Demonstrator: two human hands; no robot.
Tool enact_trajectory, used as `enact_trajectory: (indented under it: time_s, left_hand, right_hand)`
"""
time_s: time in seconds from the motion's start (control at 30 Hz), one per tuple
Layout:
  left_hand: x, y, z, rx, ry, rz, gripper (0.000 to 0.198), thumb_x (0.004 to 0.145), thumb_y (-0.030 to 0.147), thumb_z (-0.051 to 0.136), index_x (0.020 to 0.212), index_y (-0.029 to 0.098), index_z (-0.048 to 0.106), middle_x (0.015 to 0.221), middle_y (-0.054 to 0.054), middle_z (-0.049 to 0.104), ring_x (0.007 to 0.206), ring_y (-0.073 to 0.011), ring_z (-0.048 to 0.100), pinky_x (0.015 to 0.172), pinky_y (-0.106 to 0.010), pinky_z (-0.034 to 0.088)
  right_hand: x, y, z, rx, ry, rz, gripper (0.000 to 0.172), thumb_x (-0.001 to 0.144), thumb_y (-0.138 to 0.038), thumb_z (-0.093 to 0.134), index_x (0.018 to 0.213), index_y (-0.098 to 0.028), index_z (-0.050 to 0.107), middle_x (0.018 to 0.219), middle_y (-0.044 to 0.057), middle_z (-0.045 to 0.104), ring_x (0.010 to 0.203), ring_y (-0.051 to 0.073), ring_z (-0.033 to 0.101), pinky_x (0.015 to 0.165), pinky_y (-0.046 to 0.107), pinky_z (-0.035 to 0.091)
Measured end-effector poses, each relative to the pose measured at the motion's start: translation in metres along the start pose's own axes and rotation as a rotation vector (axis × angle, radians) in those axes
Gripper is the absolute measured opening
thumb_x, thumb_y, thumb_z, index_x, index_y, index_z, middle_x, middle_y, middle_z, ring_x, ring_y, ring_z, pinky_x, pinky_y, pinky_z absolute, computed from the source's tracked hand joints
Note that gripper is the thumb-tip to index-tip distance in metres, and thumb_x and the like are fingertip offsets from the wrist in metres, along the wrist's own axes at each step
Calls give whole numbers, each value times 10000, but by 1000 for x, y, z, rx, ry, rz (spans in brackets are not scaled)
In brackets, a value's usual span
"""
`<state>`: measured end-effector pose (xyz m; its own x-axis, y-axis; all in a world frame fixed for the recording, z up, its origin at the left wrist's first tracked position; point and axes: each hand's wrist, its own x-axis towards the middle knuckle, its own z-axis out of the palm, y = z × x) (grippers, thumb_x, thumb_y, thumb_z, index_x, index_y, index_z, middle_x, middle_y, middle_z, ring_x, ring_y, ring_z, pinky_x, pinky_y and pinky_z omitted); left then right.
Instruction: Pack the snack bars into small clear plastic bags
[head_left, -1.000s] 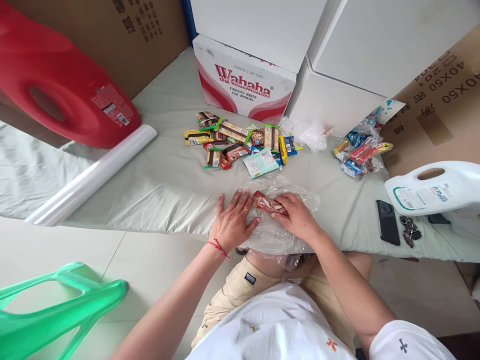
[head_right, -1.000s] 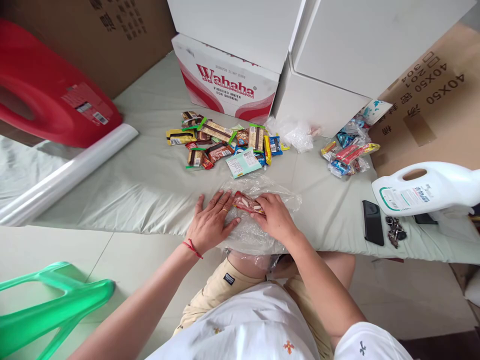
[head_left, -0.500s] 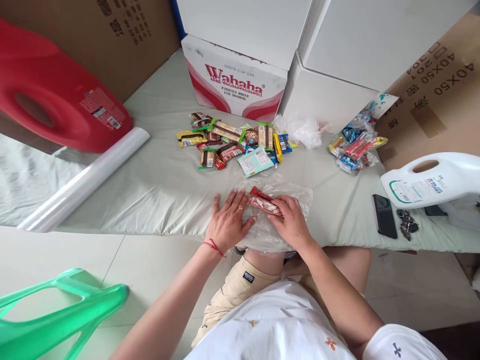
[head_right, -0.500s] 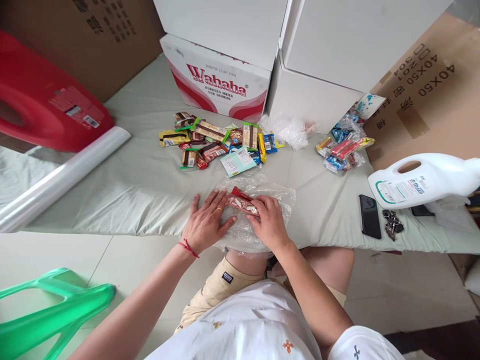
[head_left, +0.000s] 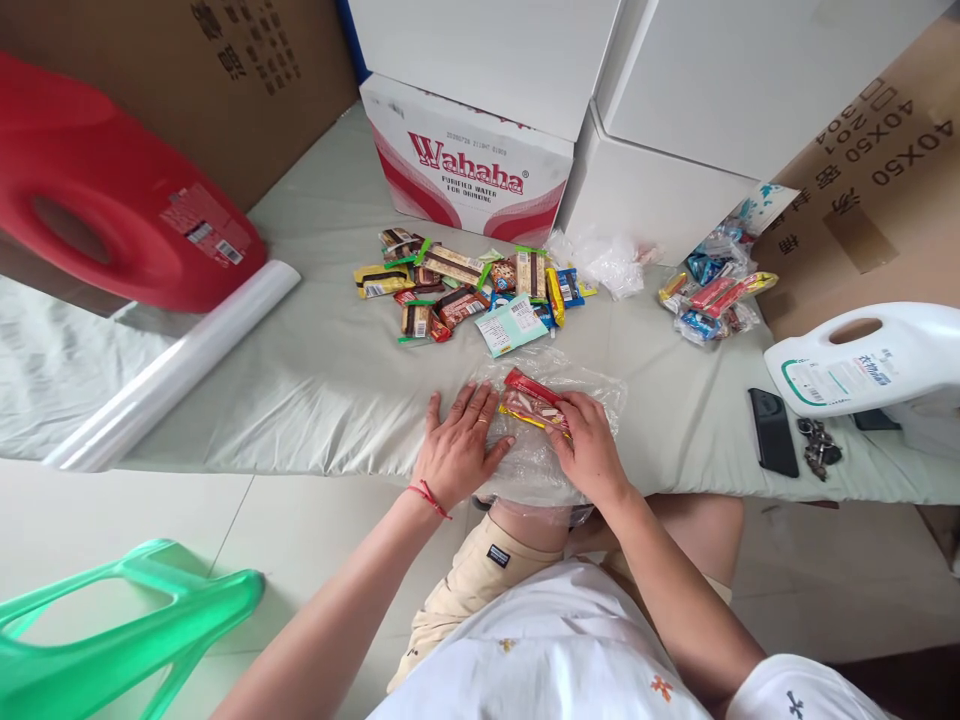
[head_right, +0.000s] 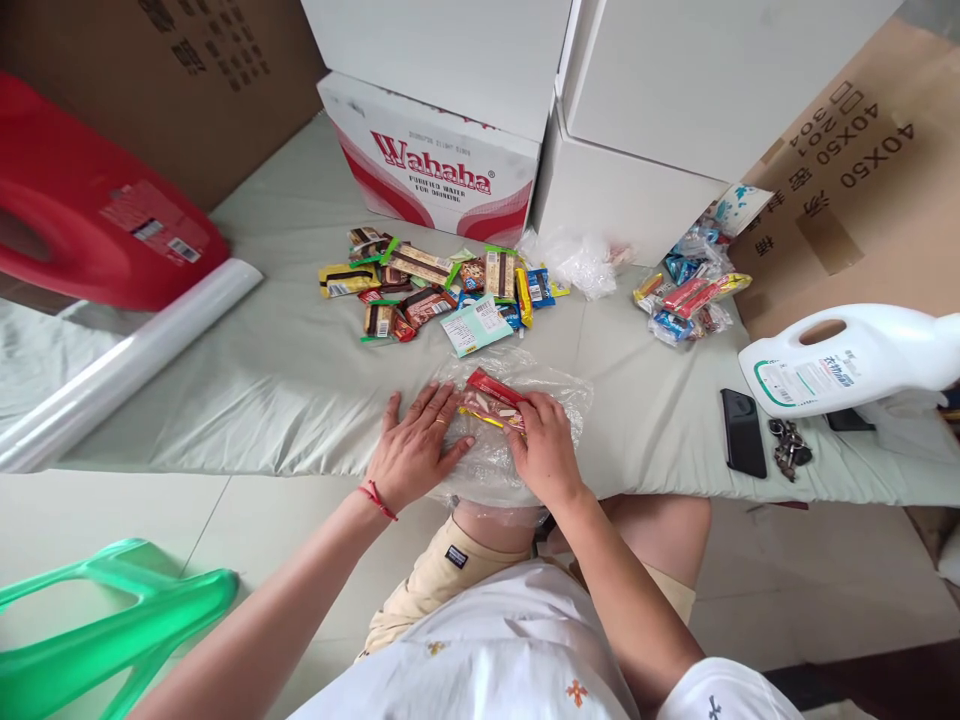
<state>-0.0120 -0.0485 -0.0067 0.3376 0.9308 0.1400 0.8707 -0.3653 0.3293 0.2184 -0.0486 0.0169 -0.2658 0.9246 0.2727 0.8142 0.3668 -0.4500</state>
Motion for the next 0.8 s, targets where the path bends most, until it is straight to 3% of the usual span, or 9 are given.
enact_trajectory:
  time_s: [0.1, 0.17, 0.47, 0.67, 0.8]
  left_hand:
    - [0, 1, 1, 7, -19, -12, 676, 1017, 535, 411, 1599, 193, 379, 1637, -132, 394, 1545, -344, 327, 1261, -675, 79]
    - [1, 1, 1, 9, -23, -16, 673, 1015, 535, 412, 1595, 196, 388, 1640, -125, 391, 1545, -345, 327, 1261, -674, 88]
    - [1, 1, 1, 5, -5, -17, 654, 1008, 524, 434, 1588, 224, 408, 1632, -118, 411, 1537, -347, 342, 1266, -657, 90]
    - [1, 1, 1, -5, -1, -16, 660, 1002, 522, 453, 1587, 220, 412, 1621, -127, 428, 1528, -361, 356, 1258, -674, 114]
    - [1, 0, 2, -15, -9, -15, 656, 1003, 525, 455, 1581, 219, 420, 1627, -129, 416, 1532, -359, 349, 1258, -674, 109]
  right_hand:
    - [-5, 3, -6, 3, 114, -16, 305, 999, -288, 540, 1277, -191, 624, 1334, 165, 588, 1273, 315, 511, 1094, 530, 474]
    - [-10, 6, -8, -37, 123, -6, 304, 997, -305, 559, 1263, -179, 634, 1315, 163, 588, 1262, 319, 499, 1082, 530, 472]
    - [7, 7, -17, -217, -122, 56, 459, 970, -472, 606, 1317, -175, 648, 1243, 160, 636, 1222, 357, 465, 1019, 518, 463]
    - [22, 9, -29, -222, -226, 70, 306, 981, -402, 602, 1170, -205, 738, 1174, 145, 646, 1157, 337, 465, 960, 464, 468]
    - [24, 17, -30, -191, -261, 132, 322, 1016, -432, 541, 1065, -207, 767, 1100, 132, 651, 1049, 293, 486, 920, 424, 463]
